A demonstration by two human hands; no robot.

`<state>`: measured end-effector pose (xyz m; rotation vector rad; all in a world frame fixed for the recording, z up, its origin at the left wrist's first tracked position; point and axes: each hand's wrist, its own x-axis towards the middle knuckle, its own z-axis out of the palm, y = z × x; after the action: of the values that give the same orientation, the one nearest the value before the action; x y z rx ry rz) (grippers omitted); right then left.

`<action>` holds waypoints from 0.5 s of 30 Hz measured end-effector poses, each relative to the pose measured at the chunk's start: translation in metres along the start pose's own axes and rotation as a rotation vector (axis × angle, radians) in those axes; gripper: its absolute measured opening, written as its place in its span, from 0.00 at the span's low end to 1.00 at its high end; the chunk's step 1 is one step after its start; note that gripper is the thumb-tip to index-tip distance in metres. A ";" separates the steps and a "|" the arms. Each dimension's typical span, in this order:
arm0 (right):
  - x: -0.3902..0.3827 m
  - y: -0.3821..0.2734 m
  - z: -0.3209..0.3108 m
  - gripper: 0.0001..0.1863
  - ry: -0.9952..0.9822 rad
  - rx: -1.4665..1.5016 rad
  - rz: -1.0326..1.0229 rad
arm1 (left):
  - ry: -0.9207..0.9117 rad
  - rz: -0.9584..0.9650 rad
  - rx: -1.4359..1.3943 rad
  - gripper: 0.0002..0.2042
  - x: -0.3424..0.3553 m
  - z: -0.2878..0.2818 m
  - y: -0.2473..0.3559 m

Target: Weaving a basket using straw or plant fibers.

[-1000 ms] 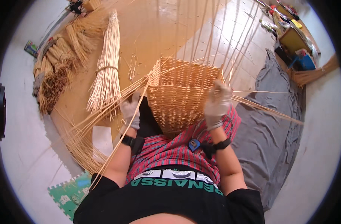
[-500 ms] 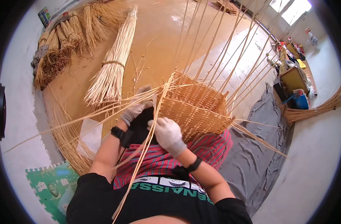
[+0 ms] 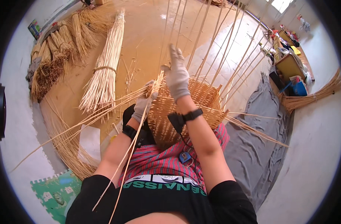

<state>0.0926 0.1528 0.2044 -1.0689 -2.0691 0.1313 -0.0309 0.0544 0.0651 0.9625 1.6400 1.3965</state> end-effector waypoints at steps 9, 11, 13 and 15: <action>-0.151 -0.003 -0.033 0.18 -0.060 0.564 0.351 | 0.179 0.133 -0.446 0.20 -0.010 0.029 0.015; -0.113 0.001 0.000 0.17 -0.151 0.251 0.303 | 0.194 0.387 -0.295 0.20 -0.024 0.025 0.010; -0.069 0.006 0.019 0.17 -0.495 0.090 0.414 | 0.308 0.227 -0.155 0.18 -0.050 0.022 0.007; -0.040 0.007 0.029 0.18 -0.803 -0.061 0.457 | 0.390 0.155 0.036 0.16 -0.079 0.020 0.007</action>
<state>0.0909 0.1353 0.1572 -1.7081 -2.4641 0.8485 0.0213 -0.0071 0.0763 0.8926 1.9100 1.7505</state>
